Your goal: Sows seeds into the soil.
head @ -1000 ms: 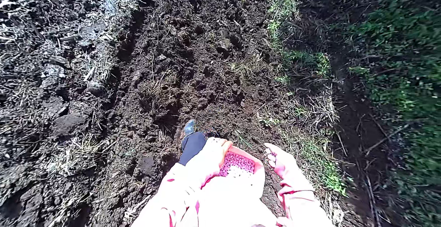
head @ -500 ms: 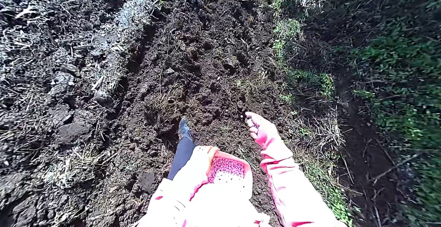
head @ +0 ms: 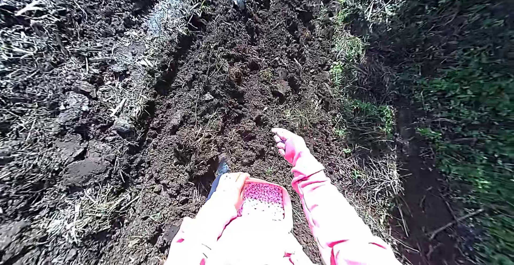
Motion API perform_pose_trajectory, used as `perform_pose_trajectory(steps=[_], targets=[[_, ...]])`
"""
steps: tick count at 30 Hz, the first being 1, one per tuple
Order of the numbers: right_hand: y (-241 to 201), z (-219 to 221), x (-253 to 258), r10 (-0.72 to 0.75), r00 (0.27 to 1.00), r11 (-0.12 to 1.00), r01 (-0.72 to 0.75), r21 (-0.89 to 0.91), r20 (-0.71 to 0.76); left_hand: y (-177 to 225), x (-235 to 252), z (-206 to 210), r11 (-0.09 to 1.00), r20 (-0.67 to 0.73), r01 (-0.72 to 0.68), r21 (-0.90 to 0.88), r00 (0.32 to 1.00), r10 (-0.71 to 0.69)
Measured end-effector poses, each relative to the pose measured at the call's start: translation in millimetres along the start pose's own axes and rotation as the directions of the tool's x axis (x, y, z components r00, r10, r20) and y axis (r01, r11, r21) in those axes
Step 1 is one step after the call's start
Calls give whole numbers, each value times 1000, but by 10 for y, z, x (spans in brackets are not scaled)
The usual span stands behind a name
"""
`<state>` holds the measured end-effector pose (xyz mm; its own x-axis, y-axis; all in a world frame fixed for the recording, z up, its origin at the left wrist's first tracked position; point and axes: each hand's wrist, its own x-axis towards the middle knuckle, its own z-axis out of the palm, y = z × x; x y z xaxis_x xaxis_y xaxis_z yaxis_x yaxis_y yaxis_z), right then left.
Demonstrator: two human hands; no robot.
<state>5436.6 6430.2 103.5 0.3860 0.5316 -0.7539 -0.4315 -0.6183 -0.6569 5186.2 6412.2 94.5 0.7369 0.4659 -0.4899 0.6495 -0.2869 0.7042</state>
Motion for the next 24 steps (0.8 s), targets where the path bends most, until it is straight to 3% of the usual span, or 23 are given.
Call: perform_pose_trajectory(steps=[5,8,12,15,19,24], targets=[[177,-177,13,47,992,997,-39,73,-115,-58,23,-225,1000,-53,5,9,999,-5],[394,-391,-35,99,970,988,-70,134,-223,-134,-35,-293,1000,-189,-22,-20,982,18],[674,-618,-160,168,930,978,-117,171,-328,-154,-17,-386,999,-184,-1,-34,983,-5],[809,-722,-266,219,907,971,-165,175,-360,-136,89,-317,998,-220,-62,-13,974,58],[823,-747,-286,213,901,970,-148,194,-379,-68,214,-394,997,-134,-69,20,988,71],[562,-555,-205,133,945,984,-89,155,-300,-60,193,-487,996,-170,-86,11,982,87]])
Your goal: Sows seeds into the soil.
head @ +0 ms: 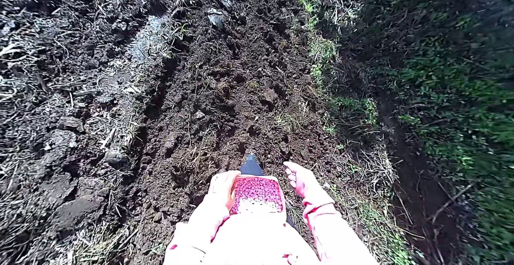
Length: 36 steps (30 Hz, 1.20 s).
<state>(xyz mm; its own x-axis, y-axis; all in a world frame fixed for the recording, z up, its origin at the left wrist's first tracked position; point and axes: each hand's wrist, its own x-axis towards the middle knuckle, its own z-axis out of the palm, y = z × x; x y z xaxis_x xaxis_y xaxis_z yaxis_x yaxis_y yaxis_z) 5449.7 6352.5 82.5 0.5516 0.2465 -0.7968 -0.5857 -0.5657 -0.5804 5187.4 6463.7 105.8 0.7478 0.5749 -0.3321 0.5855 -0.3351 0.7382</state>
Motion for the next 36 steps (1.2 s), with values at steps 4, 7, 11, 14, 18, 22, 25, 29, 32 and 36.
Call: perform_pose_trajectory(steps=[4,7,11,14,18,22,25,29,32,36], targets=[[-196,144,71,-23,998,1000,23,-5,54,-55,-39,-43,1000,-102,21,-10,995,-22],[-199,105,121,-5,1000,1000,6,-29,29,-107,-8,-18,1000,-160,20,3,987,-19],[-120,-25,204,50,998,997,-48,-66,23,-129,85,-22,999,-153,42,16,988,-39],[-306,59,198,18,999,995,-15,-94,38,-113,167,-68,998,-148,57,-15,987,-59],[-964,428,317,-113,986,976,132,-172,119,-78,282,-59,997,-187,64,-51,980,-73],[-1587,825,496,-161,981,961,181,-207,109,-3,557,-183,991,-50,132,-15,990,-132],[-1810,897,683,-156,980,966,177,-189,121,103,891,-272,984,47,173,30,984,-175],[-1881,690,991,-60,991,997,65,-41,118,275,1376,-375,980,141,186,76,971,-195],[-1861,384,1222,11,997,998,-16,61,73,362,1764,-410,983,163,160,91,971,-173],[-1838,-93,1461,55,998,995,-53,90,-15,607,2315,-463,984,227,123,133,962,-151]])
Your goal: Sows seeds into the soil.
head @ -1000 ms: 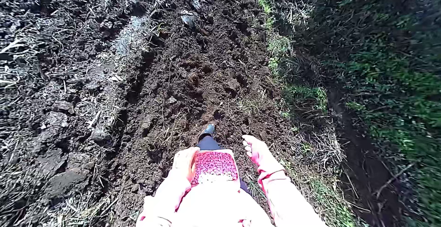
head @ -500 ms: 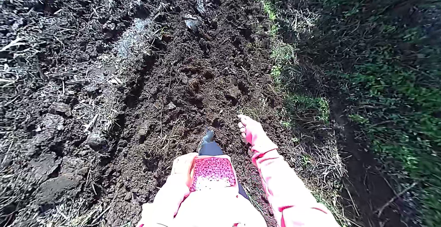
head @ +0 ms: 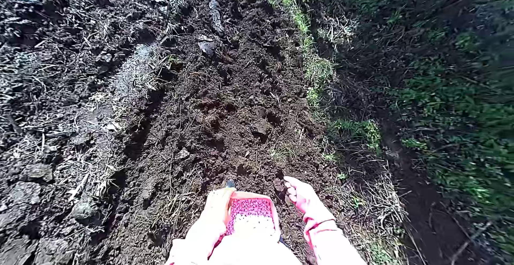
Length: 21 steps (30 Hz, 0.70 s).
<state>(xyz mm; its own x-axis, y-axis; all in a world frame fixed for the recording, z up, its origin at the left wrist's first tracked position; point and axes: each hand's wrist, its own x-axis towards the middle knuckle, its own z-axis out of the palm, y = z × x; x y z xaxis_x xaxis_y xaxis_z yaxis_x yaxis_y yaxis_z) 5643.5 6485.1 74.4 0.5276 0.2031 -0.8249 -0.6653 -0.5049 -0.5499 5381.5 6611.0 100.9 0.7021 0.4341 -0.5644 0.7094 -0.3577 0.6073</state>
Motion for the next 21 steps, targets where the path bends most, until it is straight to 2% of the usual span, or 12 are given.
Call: perform_pose_trajectory(steps=[4,8,15,21], targets=[[-103,-398,117,5,997,1000,-4,6,-75,268,382,-156,997,29,-56,59,998,55],[-242,-590,109,-15,993,996,25,83,-119,460,606,-275,989,69,-107,101,993,101],[-576,-604,35,-93,991,993,100,64,-101,742,812,-379,958,74,-232,171,972,222],[-726,-469,121,-141,988,989,144,39,-56,649,867,-437,955,-32,-266,134,962,273]])
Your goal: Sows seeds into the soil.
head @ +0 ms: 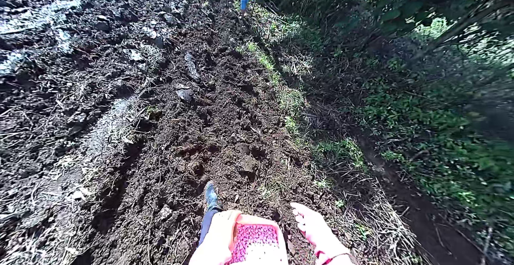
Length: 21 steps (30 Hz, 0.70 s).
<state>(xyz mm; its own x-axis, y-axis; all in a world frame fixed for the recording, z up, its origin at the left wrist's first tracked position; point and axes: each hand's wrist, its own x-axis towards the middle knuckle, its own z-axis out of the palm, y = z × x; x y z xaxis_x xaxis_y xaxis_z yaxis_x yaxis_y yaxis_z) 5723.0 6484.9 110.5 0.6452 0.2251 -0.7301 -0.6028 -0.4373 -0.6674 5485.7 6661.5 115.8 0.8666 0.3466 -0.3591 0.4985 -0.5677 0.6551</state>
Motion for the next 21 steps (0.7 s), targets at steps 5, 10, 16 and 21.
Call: perform_pose_trajectory(steps=[5,10,16,21], targets=[[-81,120,74,-12,998,999,10,42,55,42,29,-136,999,-20,26,37,999,-26],[-507,525,119,-45,989,996,55,-65,141,-96,-59,-214,998,-83,68,-3,994,-68],[-1210,1536,364,-9,942,979,77,-187,336,-332,192,-442,983,-36,163,-86,985,-167],[-1497,2067,752,95,929,990,-49,-134,357,-627,615,-726,982,-95,160,-98,981,-169]])
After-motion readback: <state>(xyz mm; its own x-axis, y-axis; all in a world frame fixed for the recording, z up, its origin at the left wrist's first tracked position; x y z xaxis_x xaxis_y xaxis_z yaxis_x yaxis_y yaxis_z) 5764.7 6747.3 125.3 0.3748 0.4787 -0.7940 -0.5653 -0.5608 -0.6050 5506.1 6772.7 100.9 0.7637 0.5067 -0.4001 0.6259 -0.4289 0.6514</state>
